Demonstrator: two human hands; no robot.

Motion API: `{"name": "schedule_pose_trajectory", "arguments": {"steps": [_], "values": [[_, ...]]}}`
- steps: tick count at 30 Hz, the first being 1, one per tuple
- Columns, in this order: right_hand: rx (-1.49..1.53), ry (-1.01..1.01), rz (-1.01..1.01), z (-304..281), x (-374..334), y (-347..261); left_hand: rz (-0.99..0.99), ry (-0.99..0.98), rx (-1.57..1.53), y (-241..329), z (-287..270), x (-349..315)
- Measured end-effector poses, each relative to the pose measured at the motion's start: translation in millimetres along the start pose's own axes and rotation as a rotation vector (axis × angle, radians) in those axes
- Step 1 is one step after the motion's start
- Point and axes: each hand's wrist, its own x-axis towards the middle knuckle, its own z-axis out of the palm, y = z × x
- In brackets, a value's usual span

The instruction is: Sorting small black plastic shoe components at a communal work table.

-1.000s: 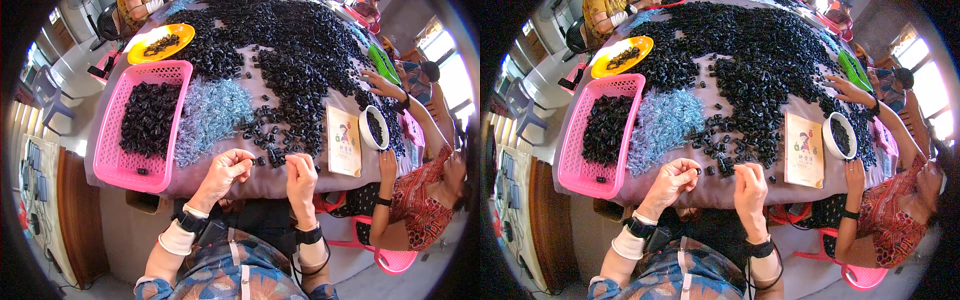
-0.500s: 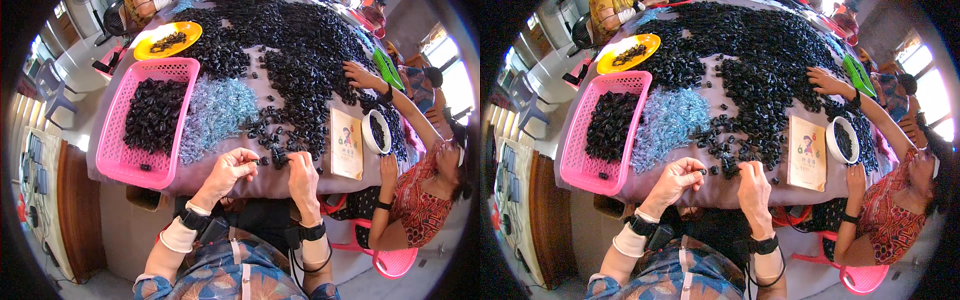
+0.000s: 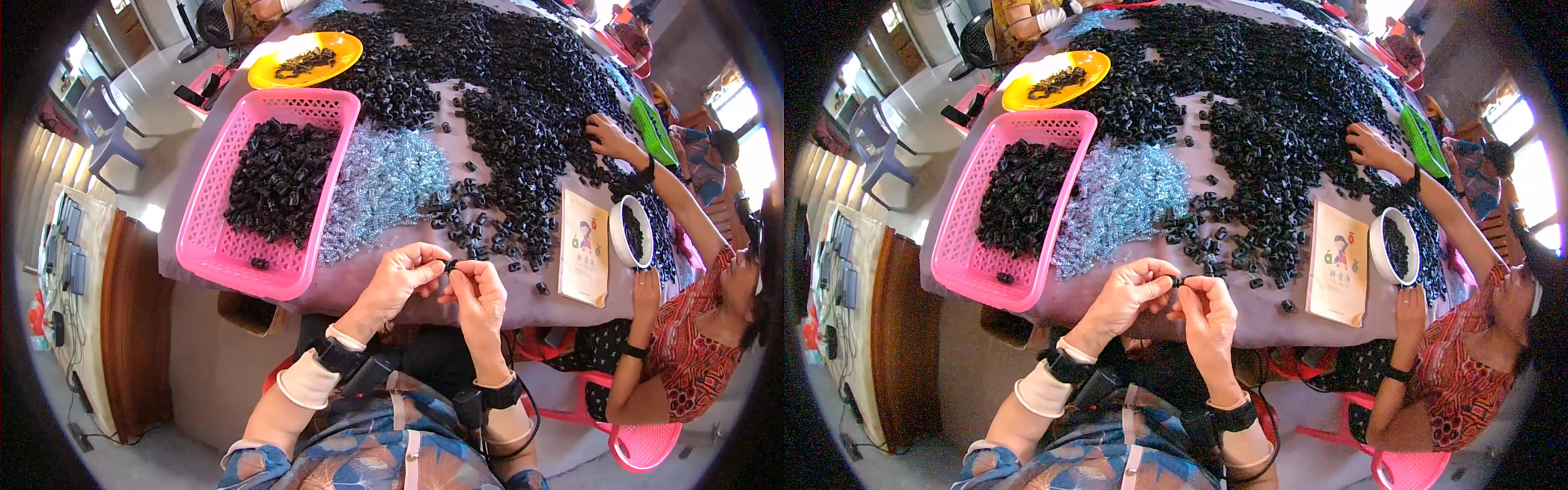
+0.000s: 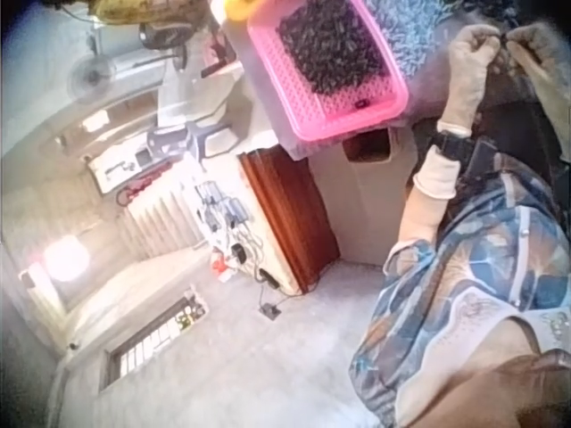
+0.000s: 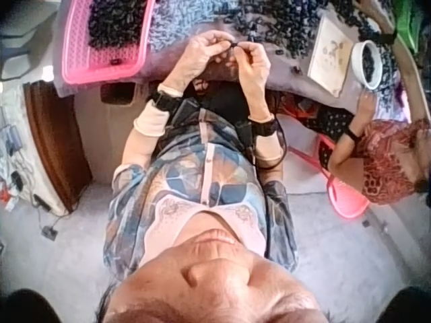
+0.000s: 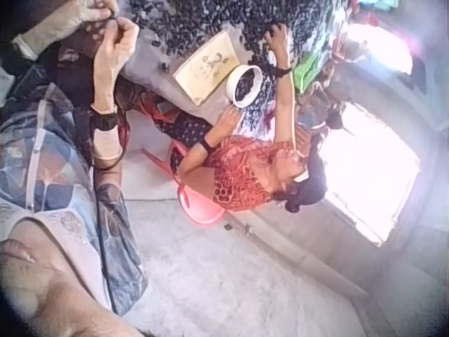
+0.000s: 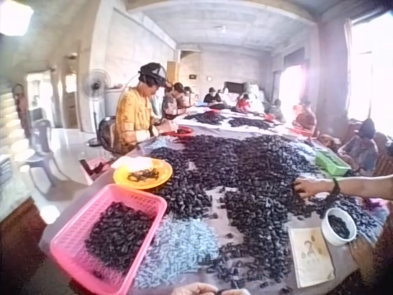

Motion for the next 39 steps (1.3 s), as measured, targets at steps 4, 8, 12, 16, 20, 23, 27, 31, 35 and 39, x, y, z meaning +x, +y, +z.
{"name": "schedule_pose_trajectory", "arguments": {"steps": [4, 8, 12, 16, 20, 23, 27, 31, 35, 39], "values": [[0.026, -0.009, 0.007, 1, 0, -1, 0.007, -0.001, 0.001, 1, 1, 0], [0.041, 0.003, 0.006, 4, -1, 1, -0.007, -0.005, -0.006, 0, 1, 0], [-0.058, 0.006, -0.070, 4, -1, 9, -0.017, 0.013, 0.007, 3, 1, -2], [-0.050, -0.022, -0.120, 7, -4, 11, -0.032, -0.007, 0.042, 8, 1, -4], [-0.011, -0.039, -0.136, 8, -4, 15, -0.011, -0.059, 0.025, 7, 0, -4], [0.045, -0.082, -0.032, 12, -6, 9, -0.014, -0.051, 0.023, 0, -6, -2], [0.005, -0.082, -0.082, 13, -5, 11, -0.046, -0.063, -0.142, -1, -7, -2], [-0.184, -0.149, -0.164, 12, 8, 7, -0.039, -0.067, -0.220, 4, -6, -3], [-0.188, -0.250, -0.141, 9, 9, 8, -0.093, -0.085, -0.285, 0, -13, -5], [-0.189, -0.228, -0.174, 6, 10, 14, -0.118, -0.061, -0.287, 2, -11, -4]]}}
